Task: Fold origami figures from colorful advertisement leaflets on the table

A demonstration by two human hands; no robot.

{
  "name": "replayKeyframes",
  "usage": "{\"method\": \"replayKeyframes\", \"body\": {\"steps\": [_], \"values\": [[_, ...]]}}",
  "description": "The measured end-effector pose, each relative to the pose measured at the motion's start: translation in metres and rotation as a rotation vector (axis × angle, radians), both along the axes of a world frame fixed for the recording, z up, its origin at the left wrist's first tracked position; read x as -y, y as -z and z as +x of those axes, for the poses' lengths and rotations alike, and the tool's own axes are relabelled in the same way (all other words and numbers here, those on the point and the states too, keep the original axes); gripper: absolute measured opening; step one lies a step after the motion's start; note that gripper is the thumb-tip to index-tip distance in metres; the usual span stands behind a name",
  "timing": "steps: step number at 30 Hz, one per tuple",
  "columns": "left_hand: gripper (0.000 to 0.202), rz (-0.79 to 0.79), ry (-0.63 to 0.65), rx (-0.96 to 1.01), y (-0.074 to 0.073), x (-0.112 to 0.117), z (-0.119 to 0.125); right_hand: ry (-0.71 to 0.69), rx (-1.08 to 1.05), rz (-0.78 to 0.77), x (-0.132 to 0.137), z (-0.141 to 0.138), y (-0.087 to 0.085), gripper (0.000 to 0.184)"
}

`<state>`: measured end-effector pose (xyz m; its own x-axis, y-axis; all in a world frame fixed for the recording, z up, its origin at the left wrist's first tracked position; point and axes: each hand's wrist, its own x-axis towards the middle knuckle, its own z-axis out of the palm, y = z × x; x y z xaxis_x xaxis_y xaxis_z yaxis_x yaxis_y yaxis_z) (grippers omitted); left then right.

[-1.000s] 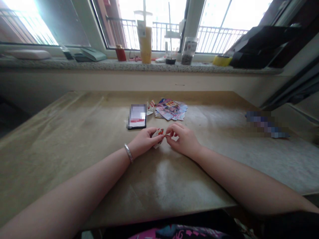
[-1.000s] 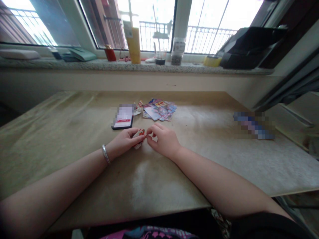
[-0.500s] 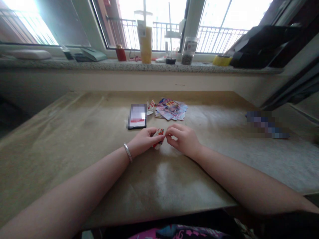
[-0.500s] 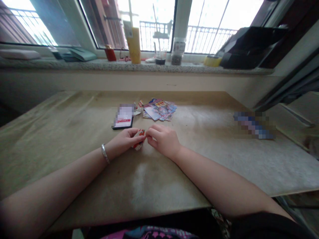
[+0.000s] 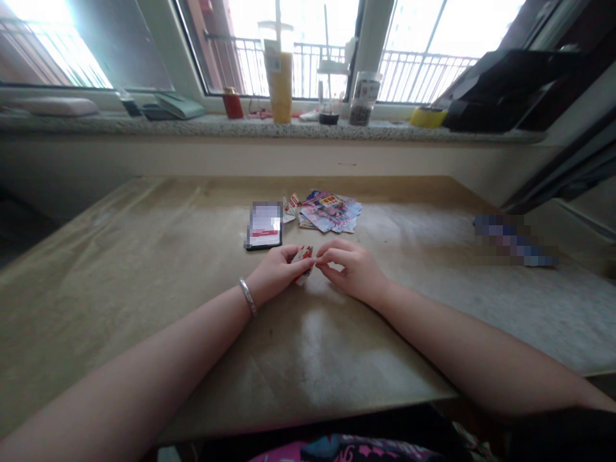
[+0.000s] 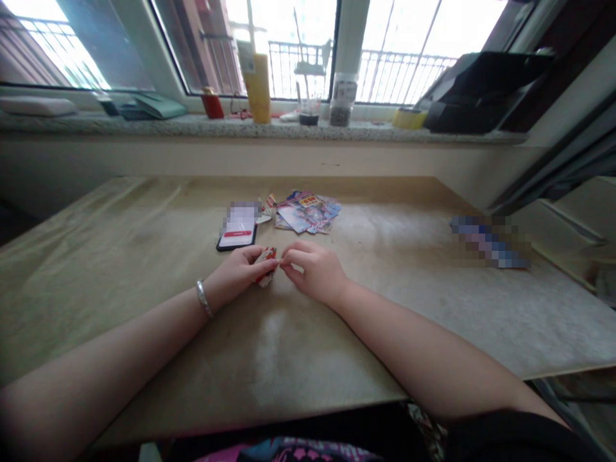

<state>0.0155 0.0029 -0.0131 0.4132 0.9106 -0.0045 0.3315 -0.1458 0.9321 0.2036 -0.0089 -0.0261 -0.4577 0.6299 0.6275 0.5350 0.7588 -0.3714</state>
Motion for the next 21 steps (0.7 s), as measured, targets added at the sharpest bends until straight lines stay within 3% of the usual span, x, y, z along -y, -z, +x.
{"method": "replayKeyframes", "body": {"steps": [11,21], "values": [[0.032,0.007,-0.017,0.006,0.0012,-0.0013,0.0011,0.078,0.065,0.058,0.0044,-0.0006,-0.0014,0.013],[0.033,0.046,-0.018,-0.015,0.0053,-0.0045,0.0004,0.054,0.097,0.032,0.0078,-0.0031,-0.003,0.008]]}}
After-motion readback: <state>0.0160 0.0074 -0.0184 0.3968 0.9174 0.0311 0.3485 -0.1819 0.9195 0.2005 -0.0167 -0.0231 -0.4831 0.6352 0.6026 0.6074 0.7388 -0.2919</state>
